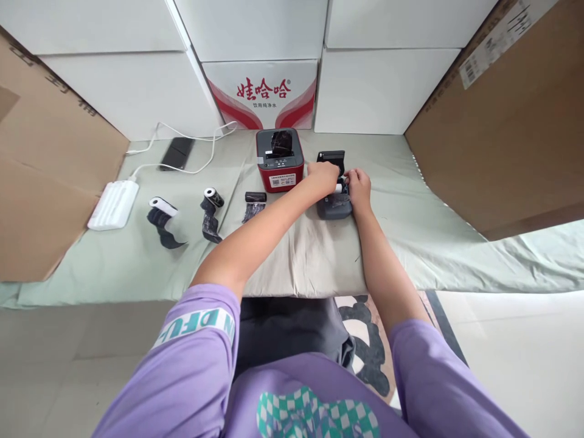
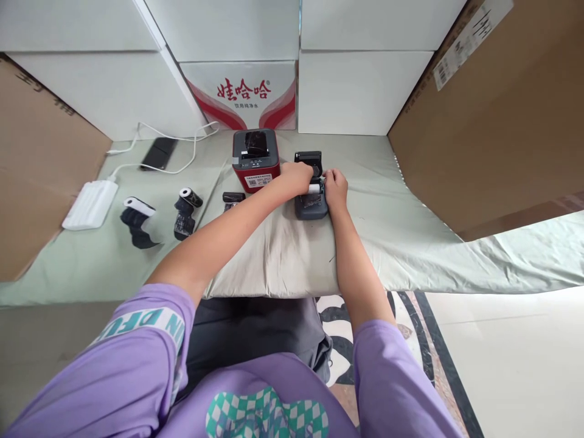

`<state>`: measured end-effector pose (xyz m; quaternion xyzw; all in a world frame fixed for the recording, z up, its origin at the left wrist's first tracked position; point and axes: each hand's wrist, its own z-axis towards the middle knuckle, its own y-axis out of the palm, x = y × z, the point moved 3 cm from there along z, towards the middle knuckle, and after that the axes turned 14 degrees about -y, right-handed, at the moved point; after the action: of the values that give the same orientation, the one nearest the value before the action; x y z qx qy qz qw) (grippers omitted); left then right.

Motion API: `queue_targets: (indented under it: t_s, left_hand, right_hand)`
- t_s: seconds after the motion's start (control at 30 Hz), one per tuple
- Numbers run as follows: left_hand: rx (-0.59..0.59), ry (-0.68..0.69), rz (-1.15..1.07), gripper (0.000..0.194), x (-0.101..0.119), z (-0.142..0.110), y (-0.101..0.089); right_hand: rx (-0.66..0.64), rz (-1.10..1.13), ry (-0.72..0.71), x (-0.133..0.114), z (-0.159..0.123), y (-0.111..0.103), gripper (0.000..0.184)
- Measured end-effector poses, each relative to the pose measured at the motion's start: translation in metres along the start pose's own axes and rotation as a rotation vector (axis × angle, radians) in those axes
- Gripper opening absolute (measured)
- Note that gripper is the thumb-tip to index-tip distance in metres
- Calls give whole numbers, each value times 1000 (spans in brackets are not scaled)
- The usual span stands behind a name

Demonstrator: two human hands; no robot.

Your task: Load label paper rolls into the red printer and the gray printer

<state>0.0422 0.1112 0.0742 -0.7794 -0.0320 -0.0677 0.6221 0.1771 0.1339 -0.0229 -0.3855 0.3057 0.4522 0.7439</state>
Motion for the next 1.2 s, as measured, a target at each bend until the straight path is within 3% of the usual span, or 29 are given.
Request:
queue_targets:
  t_s: [0.33, 0.53, 0.77, 0.93, 1.07, 1.2]
  left_hand:
    - [150, -4, 42, 45, -27, -30, -9]
    - [199, -8, -13, 38, -46, -40, 7]
    - [212, 92, -126, 37, -53, -28, 23]
    - [188, 150, -111, 36, -50, -32, 19]
    - [184, 127, -86, 32, -47, -34, 14]
    - [237, 48, -197, 27, -47, -41, 0]
  right_hand:
    - [-14, -141, 14, 3, -1, 2, 27]
    - [-63, -225, -79, -3, -4, 4, 29]
    - [-154, -41, -123, -8, -3, 4, 34]
    - [-210, 151, -93, -5, -1, 6, 45]
    - [-219, 173, 18, 1, 1, 6, 35]
    - [-227, 193, 53, 1, 1, 5, 32]
